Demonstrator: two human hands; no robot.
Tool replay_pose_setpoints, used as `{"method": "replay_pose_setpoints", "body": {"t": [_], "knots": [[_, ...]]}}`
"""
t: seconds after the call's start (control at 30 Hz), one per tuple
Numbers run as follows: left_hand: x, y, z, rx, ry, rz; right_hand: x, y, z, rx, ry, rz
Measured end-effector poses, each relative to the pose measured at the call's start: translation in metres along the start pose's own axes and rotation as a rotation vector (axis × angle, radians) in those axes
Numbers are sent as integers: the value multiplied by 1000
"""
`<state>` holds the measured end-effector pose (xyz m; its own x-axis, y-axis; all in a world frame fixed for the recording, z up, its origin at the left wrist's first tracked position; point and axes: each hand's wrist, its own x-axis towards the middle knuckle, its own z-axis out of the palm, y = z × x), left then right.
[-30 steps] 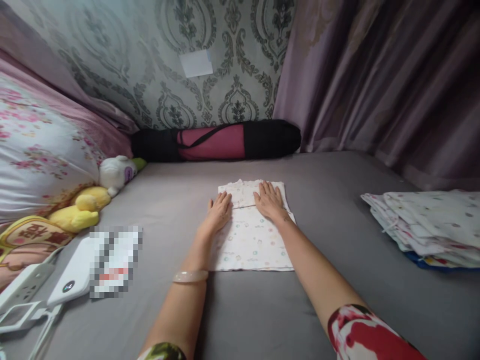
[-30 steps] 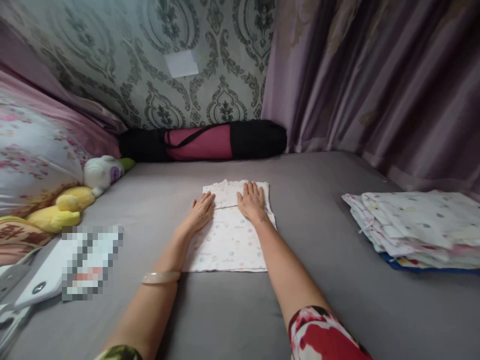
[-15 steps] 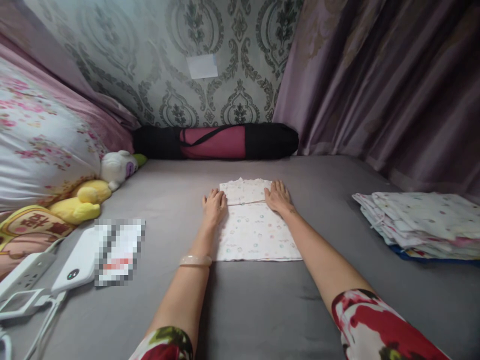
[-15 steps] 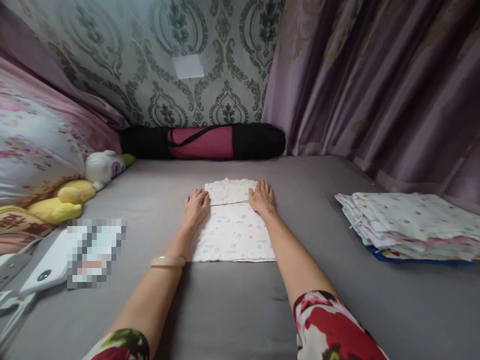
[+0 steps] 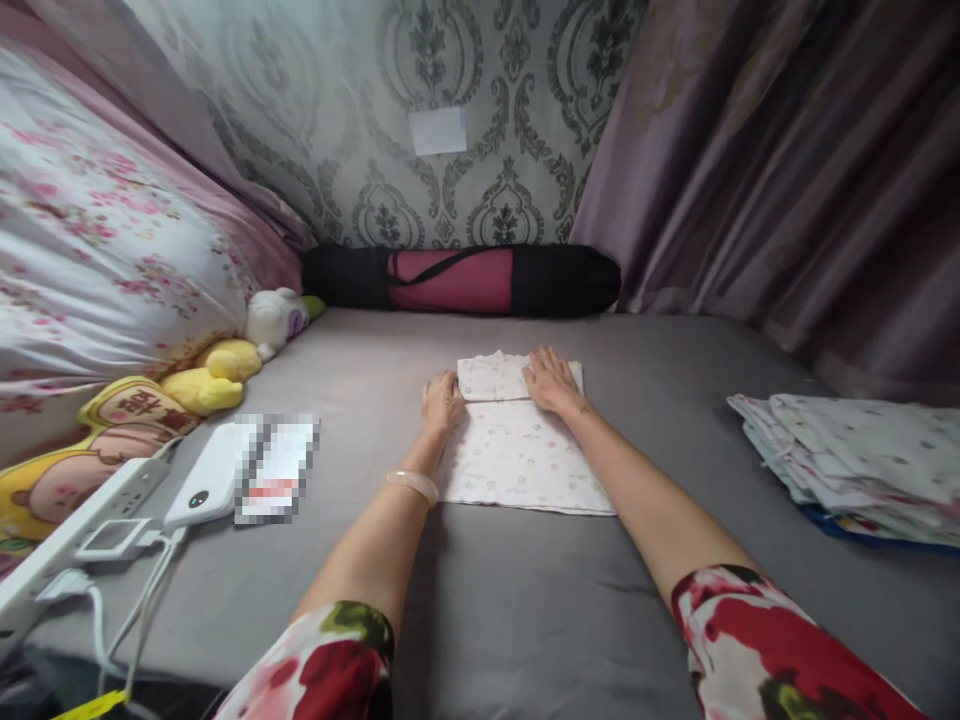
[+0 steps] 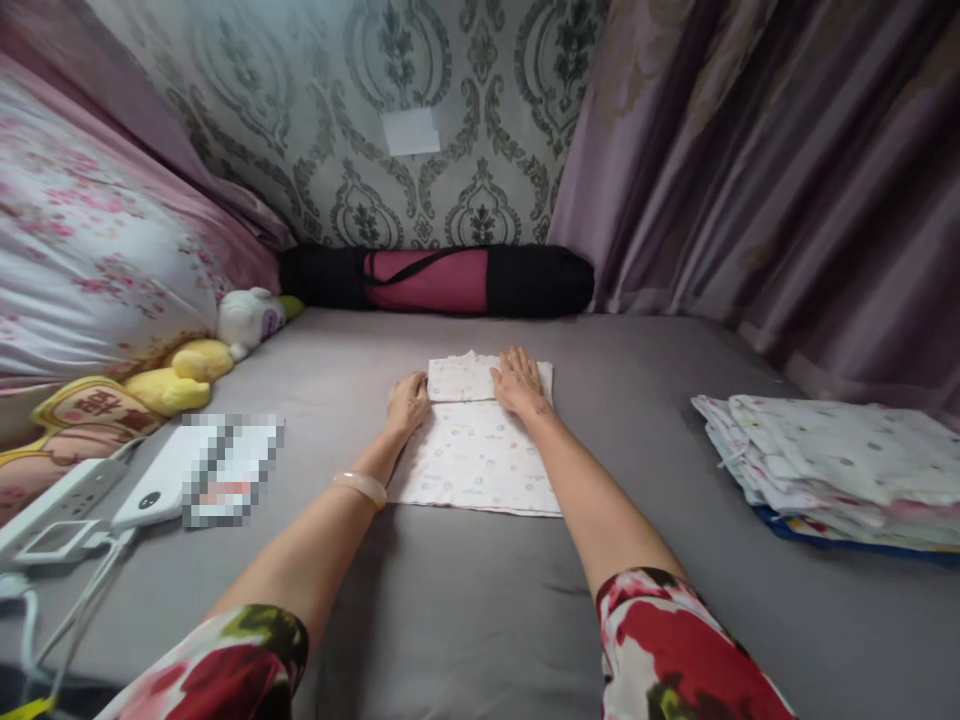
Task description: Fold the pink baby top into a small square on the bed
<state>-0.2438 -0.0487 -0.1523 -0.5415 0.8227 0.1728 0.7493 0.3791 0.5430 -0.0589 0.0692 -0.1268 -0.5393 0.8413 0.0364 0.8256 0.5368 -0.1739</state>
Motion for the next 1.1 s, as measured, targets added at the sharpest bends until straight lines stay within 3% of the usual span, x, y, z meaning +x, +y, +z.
{"method": "replay_pose_setpoints", "body": {"t": [0.2,0.4,0.57,0.73,0.93,1.1], "knots": [[-4,-2,2,49,2,80,0,-7,20,-18,-4,-23],[-1,-2,2,43,20,34,6,-7,14,-16,-111,0],[4,-4,4,7,74,-36,7,-40,11,-14,-11,-107],[4,-5,7,17,83,-24,11,-77,24,58,-56,-273],[3,-10,12,27,94,25,14,-84,37,96,-47,-232],[5,-12,14,-19,121,2,18,-83,30,96,-113,-220]]}}
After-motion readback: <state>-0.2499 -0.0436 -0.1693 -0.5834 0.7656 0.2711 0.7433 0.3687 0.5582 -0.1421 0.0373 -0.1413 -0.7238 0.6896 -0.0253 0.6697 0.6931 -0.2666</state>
